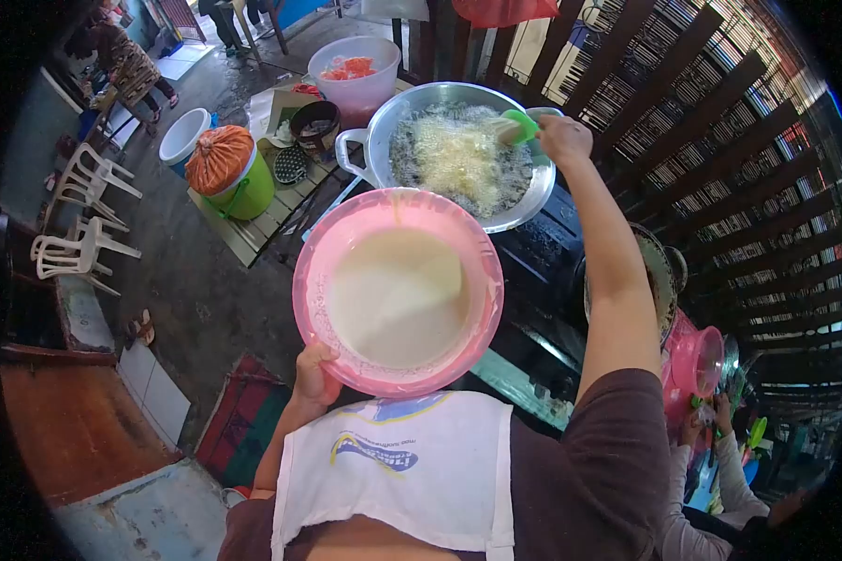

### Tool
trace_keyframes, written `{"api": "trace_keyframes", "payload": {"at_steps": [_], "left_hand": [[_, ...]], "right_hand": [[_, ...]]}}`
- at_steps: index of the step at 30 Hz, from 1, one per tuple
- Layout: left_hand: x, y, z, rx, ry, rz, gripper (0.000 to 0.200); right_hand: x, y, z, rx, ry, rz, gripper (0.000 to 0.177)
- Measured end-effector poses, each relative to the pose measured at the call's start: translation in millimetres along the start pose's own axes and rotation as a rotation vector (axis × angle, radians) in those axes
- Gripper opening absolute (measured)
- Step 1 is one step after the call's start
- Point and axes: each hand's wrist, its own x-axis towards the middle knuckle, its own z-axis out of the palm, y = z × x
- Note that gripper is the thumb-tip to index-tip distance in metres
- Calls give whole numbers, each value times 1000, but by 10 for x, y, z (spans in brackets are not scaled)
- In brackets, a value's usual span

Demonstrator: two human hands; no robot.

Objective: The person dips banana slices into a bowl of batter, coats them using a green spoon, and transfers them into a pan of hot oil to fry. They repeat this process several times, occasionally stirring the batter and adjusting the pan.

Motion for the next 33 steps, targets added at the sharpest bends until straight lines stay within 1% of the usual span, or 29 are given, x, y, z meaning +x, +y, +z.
{"api": "trace_keyframes", "payload": {"at_steps": [1, 3, 4, 5, 7, 8, 9, 11, 12, 14, 16, 17, 18, 19, 20, 21, 22, 23, 24, 25, 26, 27, 29, 30, 32, 33], "left_hand": [[3, 4, 9, 1, -1, 0, 63], [-23, 20, 42, 17, 1, -4, 62], [-35, 29, 52, 18, -1, -6, 62], [-46, 40, 61, 25, -11, -13, 62], [-61, 53, 41, 37, -29, -27, 62], [-57, 44, 10, 38, -55, -19, 60], [-56, 40, -18, 39, -82, -12, 59], [-71, 58, -61, 89, -71, -33, 57], [-85, 71, -78, 134, -52, -44, 56], [-100, 81, -75, 125, -81, -48, 53], [-137, 91, -96, 122, -114, -61, 51], [-157, 92, -107, 138, -121, -81, 48], [-198, 75, -124, 157, -133, -104, 46], [-226, 35, -183, 177, -155, -137, 46], [-213, -2, -279, 192, -134, -161, 44], [-225, -39, -348, 212, -120, -191, 41], [-261, -48, -361, 277, -125, -197, 37], [-280, -95, -337, 217, -117, -209, 34], [-289, -109, -339, 244, -159, -247, 35], [-308, -134, -316, 269, -200, -280, 36], [-325, -194, -231, 238, -231, -289, 38], [-381, -234, -133, 259, -262, -332, 38], [-485, -316, 18, 278, -320, -325, 46], [-487, -373, -18, 306, -333, -354, 55], [-467, -479, -164, 312, -333, -384, 57], [-470, -542, -179, 311, -318, -394, 59]], "right_hand": [[19, -39, 1, 1, 1, 1, 15], [53, -99, -19, -66, 148, -137, 16], [53, -99, -67, -186, 194, -167, 20], [27, -87, -121, -187, 193, -162, 20], [-105, -105, -357, -213, 164, -44, 16], [-234, -112, -525, -106, 117, 62, 15], [-387, -90, -659, -111, 117, 75, 15], [-736, -53, -879, 98, 213, 89, 20], [-942, -70, -1037, 226, 123, 170, 25], [-1436, -94, -1228, 452, 59, 134, 24], [-1993, -175, -1296, 712, -48, 121, 24], [-2282, -228, -1261, 787, -86, 136, 22], [-2569, -354, -1313, 822, -82, 75, 23], [-2839, -485, -1325, 874, -80, 87, 23], [-3045, -596, -1339, 812, -165, 146, 22], [-3237, -741, -1386, 829, -176, 166, 19], [-3449, -780, -1257, 765, -125, 111, 19], [-3608, -862, -1266, 657, -155, 71, 19], [-3770, -962, -1208, 640, -119, 129, 20], [-3918, -1031, -1100, 644, -39, 107, 18], [-4004, -1064, -1119, 668, -101, 131, 18], [-4115, -1039, -1126, 657, -93, 188, 18], [-4285, -889, -1094, 769, 128, 146, 19], [-4387, -735, -1081, 783, 196, 235, 21], [-4632, -386, -1132, 874, 268, 558, 22], [-4801, -88, -1024, 716, 280, 643, 21]]}}
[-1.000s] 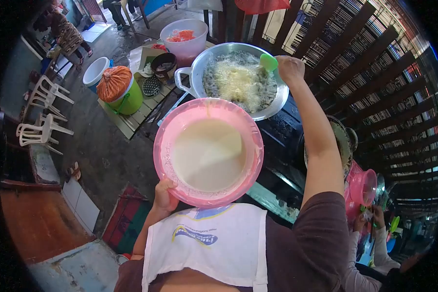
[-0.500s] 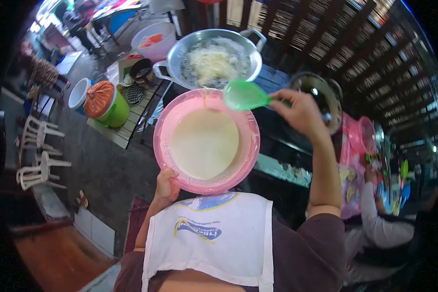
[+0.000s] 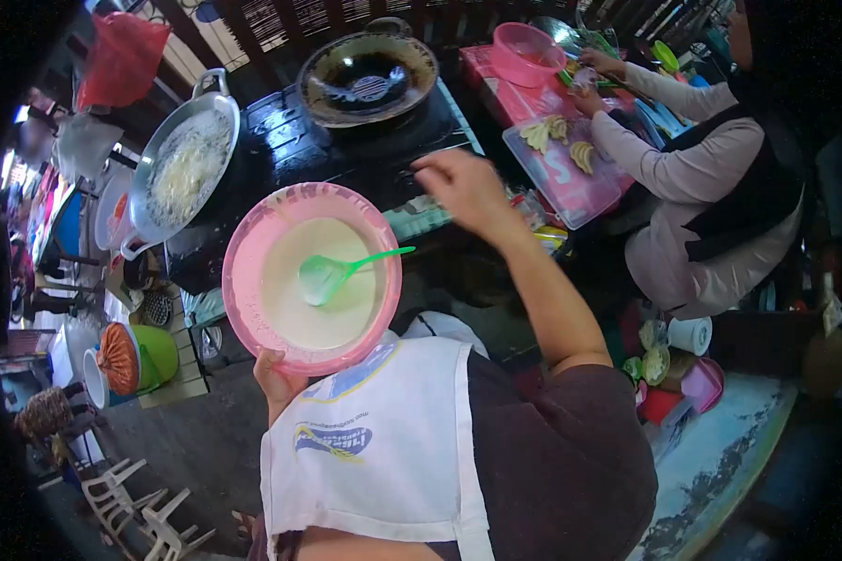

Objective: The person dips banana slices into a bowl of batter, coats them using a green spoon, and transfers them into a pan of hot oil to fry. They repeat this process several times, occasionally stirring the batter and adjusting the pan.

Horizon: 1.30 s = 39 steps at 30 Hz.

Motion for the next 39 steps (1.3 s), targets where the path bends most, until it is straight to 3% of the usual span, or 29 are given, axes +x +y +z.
{"api": "trace_keyframes", "payload": {"at_steps": [1, 3, 4, 6, 8, 11, 12, 15, 16, 18, 23, 28, 35, 37, 39], "left_hand": [[8, -23, 50, 5, -7, 0, 59], [45, -85, 214, -16, -44, 3, 58], [63, -129, 305, -15, -43, 8, 58], [82, -247, 502, -1, -43, 30, 57], [151, -415, 498, -4, 9, 38, 56], [229, -591, 753, 8, 52, 57, 56], [259, -645, 854, 21, 48, 72, 56], [339, -837, 1016, 14, 80, 80, 58], [350, -874, 1097, 14, 82, 85, 58], [343, -941, 1238, 0, 94, 75, 59], [354, -1026, 1452, -4, 123, 68, 59], [426, -1109, 1328, 31, 155, 69, 58], [488, -1132, 1265, -29, 67, 63, 59], [482, -1124, 1190, -33, 57, 52, 61], [472, -1118, 1173, -14, 149, 62, 62]], "right_hand": [[57, 554, -40, 59, 64, 85, 21], [99, 1301, -337, -146, 148, 114, 20], [113, 1583, -507, -254, 114, 229, 19], [192, 2450, -785, -315, 107, 178, 23], [298, 2945, -964, -404, 28, 395, 26], [527, 3403, -1084, -503, -60, 325, 31], [598, 3468, -1104, -501, -64, 324, 31], [831, 3611, -1093, -685, -274, 54, 45], [910, 3642, -1103, -683, -274, 50, 45], [1062, 3648, -1105, -798, -479, -29, 49], [1279, 3585, -1164, -820, -651, -12, 49], [1319, 3544, -1211, -771, -810, 138, 46], [1109, 3775, -1268, -477, -650, 182, 43], [1093, 3564, -1357, -271, -662, 477, 39], [1090, 3337, -1452, -235, -648, 499, 36]]}}
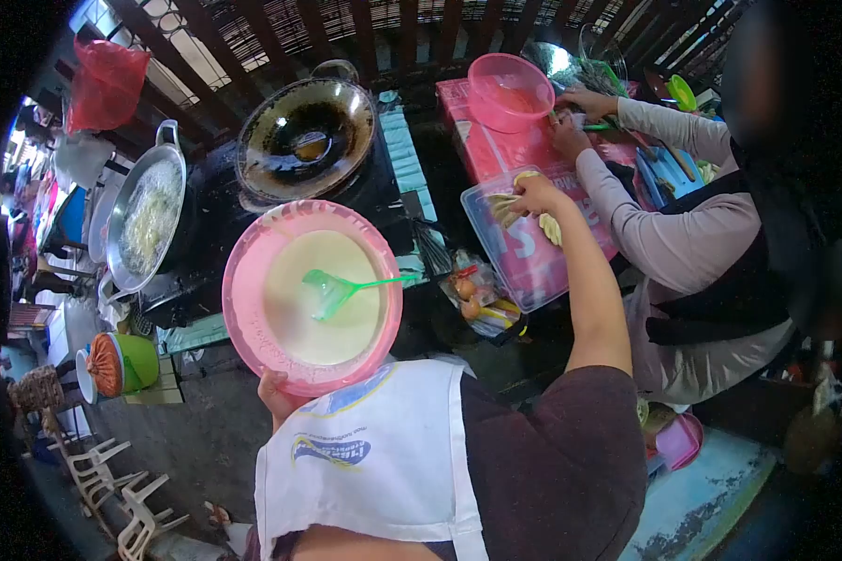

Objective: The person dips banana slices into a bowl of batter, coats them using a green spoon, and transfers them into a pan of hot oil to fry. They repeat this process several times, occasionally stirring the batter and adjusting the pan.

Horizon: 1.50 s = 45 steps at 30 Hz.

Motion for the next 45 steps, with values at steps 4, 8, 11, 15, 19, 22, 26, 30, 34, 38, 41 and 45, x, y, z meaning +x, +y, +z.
{"api": "trace_keyframes", "payload": {"at_steps": [4, 8, 11, 15, 19, 22, 26, 30, 34, 38, 41, 45], "left_hand": [[-29, 133, 110, -146, -236, -54, 61], [87, 21, -341, -93, -72, 3, 3], [-81, 279, 58, -90, 41, 40, 3], [19, 365, -290, -43, -175, 73, 24], [-151, 613, -343, -152, -148, 88, 44], [-231, 730, -529, -184, -174, 105, 59], [-280, 842, -746, -154, -149, 118, 54], [-277, 956, -862, -142, -124, 192, 60], [-281, 1014, -906, -152, -31, 182, 58], [-262, 1031, -985, -156, -29, 208, 56], [-257, 1075, -1036, -169, -32, 209, 55], [-273, 1145, -1062, -169, -18, 200, 54]], "right_hand": [[-521, -626, -215, 209, -23, -74, 24], [-1144, -1774, -248, 338, -59, -245, 23], [-1468, -2582, -36, 381, -153, -387, 23], [-1469, -3547, 728, 123, -401, -561, 22], [-1355, -3860, 1422, -106, -287, -706, 30], [-1511, -3885, 1567, -603, -10, -970, 37], [-1587, -3877, 1636, -896, 125, -1090, 28], [-1956, -4331, 1452, -935, 150, -966, 14], [-2082, -4413, 1564, -1059, -15, -836, 13], [-1998, -4591, 1838, -775, 148, -867, 14], [-2165, -4796, 1767, -808, 212, -898, 15], [-2132, -4701, 1850, -994, 105, -890, 17]]}}
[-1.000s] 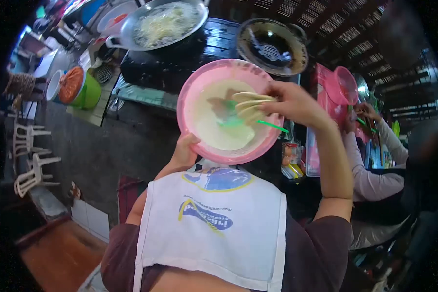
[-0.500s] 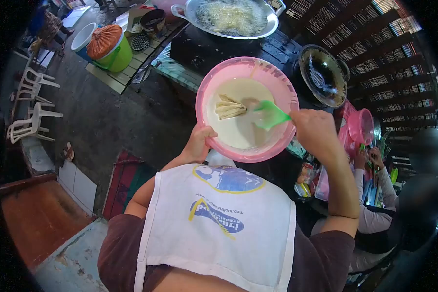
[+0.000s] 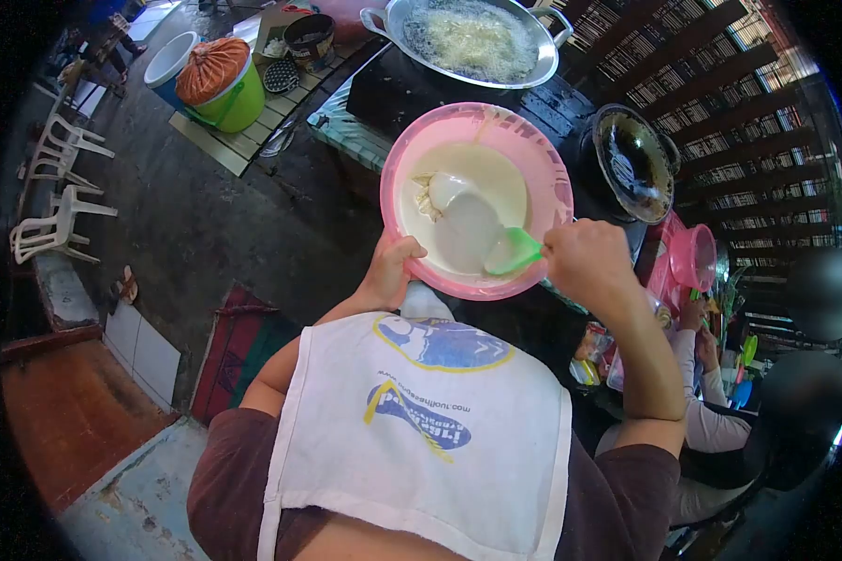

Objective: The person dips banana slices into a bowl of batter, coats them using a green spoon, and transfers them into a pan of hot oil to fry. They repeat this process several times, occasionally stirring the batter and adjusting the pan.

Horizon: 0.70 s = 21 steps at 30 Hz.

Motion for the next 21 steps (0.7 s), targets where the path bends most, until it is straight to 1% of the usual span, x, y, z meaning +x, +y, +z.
{"api": "trace_keyframes", "payload": {"at_steps": [1, 2, 4, 5, 7, 11, 13, 14, 16, 17, 19, 21], "left_hand": [[3, 11, -6, -2, -1, 0, 54], [10, 22, -13, -8, -12, 5, 54], [17, 27, -38, -15, -20, 9, 54], [26, 20, -55, -5, -15, 11, 54], [33, 35, -81, 5, -10, 14, 53], [44, 52, -136, 5, -12, -18, 54], [32, 54, -159, 2, -23, -18, 54], [26, 72, -158, 5, -47, -3, 54], [19, 77, -171, 9, -71, 11, 53], [15, 63, -185, -3, -54, -9, 53], [14, 66, -197, -18, -34, -27, 53], [-1, 93, -211, -27, -22, -46, 54]], "right_hand": [[35, -34, 72, 6, 50, -4, 17], [76, -78, 52, 3, 50, -5, 17], [158, -168, -27, 146, 165, 86, 17], [166, -165, -70, 146, 163, 85, 17], [167, -131, -138, 60, 181, 118, 17], [230, -51, 45, -14, 233, 157, 18], [322, -21, 105, -4, 341, 173, 18], [360, -5, 145, -4, 341, 171, 18], [403, 23, 208, 101, 257, 144, 19], [393, 29, 206, 101, 256, 145, 19], [378, 33, 193, 166, 188, 181, 19], [370, 4, 156, 167, 177, 192, 19]]}}
